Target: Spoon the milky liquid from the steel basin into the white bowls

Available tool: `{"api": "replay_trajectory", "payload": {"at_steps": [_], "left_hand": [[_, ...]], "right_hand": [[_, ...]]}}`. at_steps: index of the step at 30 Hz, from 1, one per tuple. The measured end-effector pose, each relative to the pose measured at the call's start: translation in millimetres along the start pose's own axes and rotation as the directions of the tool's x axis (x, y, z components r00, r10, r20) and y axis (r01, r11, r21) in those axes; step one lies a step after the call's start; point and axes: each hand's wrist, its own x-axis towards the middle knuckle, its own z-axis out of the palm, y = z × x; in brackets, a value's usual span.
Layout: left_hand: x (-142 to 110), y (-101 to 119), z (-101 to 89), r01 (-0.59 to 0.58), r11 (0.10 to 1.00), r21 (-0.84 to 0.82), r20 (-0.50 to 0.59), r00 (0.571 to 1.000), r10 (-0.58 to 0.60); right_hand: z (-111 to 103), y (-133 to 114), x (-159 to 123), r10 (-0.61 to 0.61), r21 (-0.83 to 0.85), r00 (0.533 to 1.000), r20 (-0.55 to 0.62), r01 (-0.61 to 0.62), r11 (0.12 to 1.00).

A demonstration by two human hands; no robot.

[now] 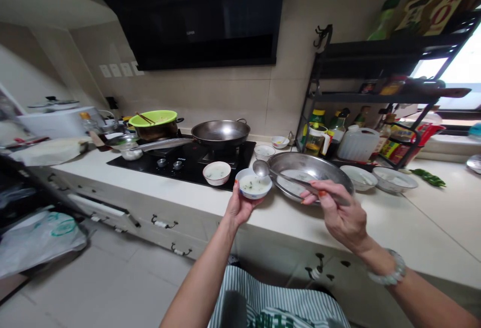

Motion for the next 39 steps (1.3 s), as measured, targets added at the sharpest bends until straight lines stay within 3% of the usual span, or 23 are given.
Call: {"api": "replay_trajectory", "payload": {"at_steps": [2, 4, 8, 13, 17, 19, 22, 25, 32, 39], "left_hand": [[0, 0, 0.1, 0.002, 1.000, -0.002, -0.009, 1.000, -0.002], [0, 0, 0.3, -0.005, 1.000, -0.004, -0.016, 1.000, 0.005], [0, 0, 0.5, -0.005, 1.000, -0.006, -0.010, 1.000, 0.005], [1, 0, -0.8, -0.002, 1.000, -0.010, -0.001, 1.000, 0.002], [1, 0, -0.7, -0.005, 1.000, -0.007, -0.011, 1.000, 0.005], [1, 0, 0.0, -0.006, 1.000, -0.007, -0.019, 1.000, 0.006], [0, 0, 1.2, -0.005, 1.000, -0.009, -0.029, 1.000, 0.004], [0, 1, 2.0, -0.006, 1.000, -0.010, -0.031, 0.999, 0.006], [1, 0, 0.1, -0.009, 1.000, -0.004, -0.028, 1.000, 0.009], [1, 0, 1.1, -0.011, 1.000, -0.005, -0.027, 1.000, 0.011]], "right_hand": [[-3, 8, 6, 0.165, 0.070, 0.977, -0.133, -0.156, 0.985], [-9, 21, 15, 0.291, 0.165, 0.919, -0.265, -0.254, 0.953], [-28, 56, 32, 0.366, 0.103, 0.843, -0.395, -0.355, 0.929], [-41, 80, 34, 0.360, -0.258, 0.874, -0.326, -0.449, 0.855], [-39, 86, 26, 0.348, -0.324, 0.890, -0.296, -0.436, 0.839], [-38, 91, 24, 0.399, -0.246, 0.865, -0.306, -0.476, 0.844], [-40, 101, 22, 0.512, 0.009, 0.768, -0.385, -0.551, 0.834], [-45, 111, 22, 0.588, 0.233, 0.683, -0.434, -0.545, 0.805], [-60, 113, 24, 0.619, 0.342, 0.651, -0.440, -0.515, 0.786], [-61, 100, 31, 0.635, 0.370, 0.621, -0.459, -0.517, 0.772]]}}
